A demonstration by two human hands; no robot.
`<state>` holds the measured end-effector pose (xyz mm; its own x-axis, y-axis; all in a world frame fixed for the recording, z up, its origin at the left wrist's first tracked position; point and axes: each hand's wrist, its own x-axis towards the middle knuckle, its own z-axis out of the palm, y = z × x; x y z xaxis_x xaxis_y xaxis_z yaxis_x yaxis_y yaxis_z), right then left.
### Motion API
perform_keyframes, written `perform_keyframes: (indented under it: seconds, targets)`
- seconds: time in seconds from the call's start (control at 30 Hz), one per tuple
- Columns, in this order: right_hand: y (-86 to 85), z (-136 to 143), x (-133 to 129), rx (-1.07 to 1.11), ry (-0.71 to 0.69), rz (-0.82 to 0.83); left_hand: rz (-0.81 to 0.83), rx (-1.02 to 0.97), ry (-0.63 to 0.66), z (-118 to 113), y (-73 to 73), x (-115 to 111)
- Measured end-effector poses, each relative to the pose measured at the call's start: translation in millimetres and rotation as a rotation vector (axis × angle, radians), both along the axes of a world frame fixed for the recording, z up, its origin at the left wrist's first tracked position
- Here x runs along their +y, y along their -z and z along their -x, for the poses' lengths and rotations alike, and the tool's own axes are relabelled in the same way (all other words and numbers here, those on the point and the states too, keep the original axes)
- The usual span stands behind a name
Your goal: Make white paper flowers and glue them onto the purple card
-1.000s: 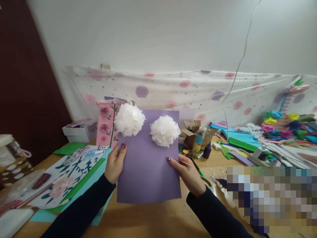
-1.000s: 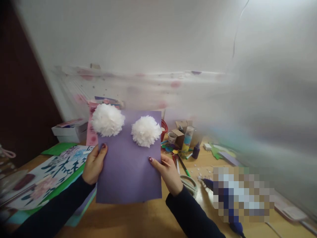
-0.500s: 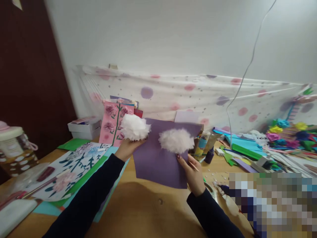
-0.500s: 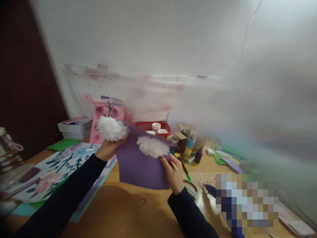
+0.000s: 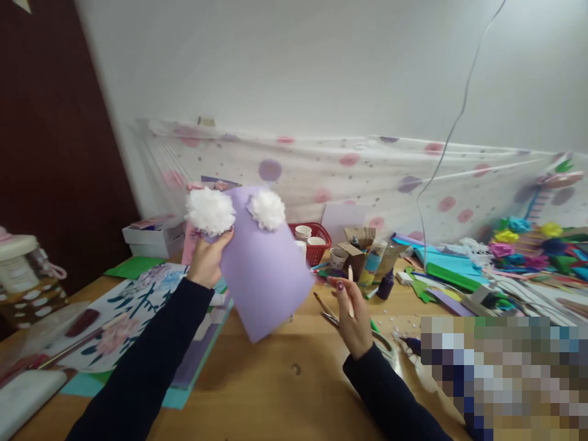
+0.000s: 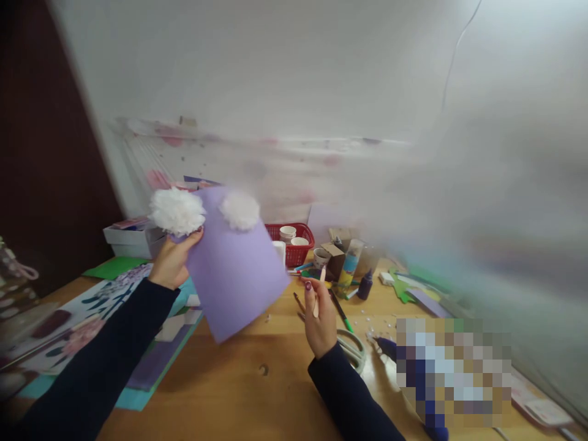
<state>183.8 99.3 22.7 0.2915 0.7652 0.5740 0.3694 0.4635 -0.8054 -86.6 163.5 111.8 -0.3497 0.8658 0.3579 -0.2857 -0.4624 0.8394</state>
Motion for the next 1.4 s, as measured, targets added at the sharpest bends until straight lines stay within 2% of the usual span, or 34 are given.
perform_keyframes:
  seconds: [0.13, 0.2, 0.27, 0.33, 0.47, 0.5, 0.57, 0.67, 0.8, 0.9, 1.03, 1.13, 1.23, 1.4]
  targets:
    - [-4.4, -2, -5, 0.072, 0.041, -0.114, 0.266, -0.088, 0.313, 10, 0.1, -8]
    - [-7.1, -5, -8, 0.128, 0.029, -0.112, 0.382, -0.086, 0.456, 13, 5.1, -13]
    - [-8.6, -7, -12, 0.143, 0.007, -0.076, 0.446, -0.068, 0.546, 15, 11.6, -19]
    - [-8.2, -5, -14, 0.193, -0.081, 0.009, 0.470, -0.055, 0.607, 12, 18.3, -26]
    - [-5.8, 6, -13, 0.438, -0.445, 0.309, 0.488, -0.018, 0.684, -3, 31.8, -40]
    - [-6.2, 8, -13, 0.470, -0.508, 0.368, 0.509, -0.012, 0.687, -7, 35.1, -43]
    - [-9.4, 11, -14, 0.497, -0.531, 0.417, 0.555, -0.015, 0.665, -14, 40.9, -47]
    - [-20.1, 10, -20, 0.524, -0.485, 0.402, 0.579, -0.021, 0.600, -18, 46.4, -51]
    - [-31.5, 6, -25, 0.558, -0.583, 0.395, 0.568, -0.005, 0.578, -17, 51.8, -55]
    - [-26.7, 7, -22, 0.577, -0.622, 0.429, 0.545, -0.023, 0.624, -17, 59.4, -57]
    - [-10.7, 10, -19, 0.594, -0.645, 0.438, 0.462, -0.054, 0.545, -18, 65.7, -60]
    - [-5.6, 9, -20, 0.621, -0.680, 0.443, 0.391, 0.000, 0.491, -17, 58.1, -60]
    - [-10.4, 4, -21, 0.569, -0.682, 0.397, 0.276, 0.146, 0.415, -14, 40.6, -56]
    - [-24.7, -4, -17, 0.497, -0.555, 0.188, -0.040, 0.477, 0.192, -14, 8.1, -43]
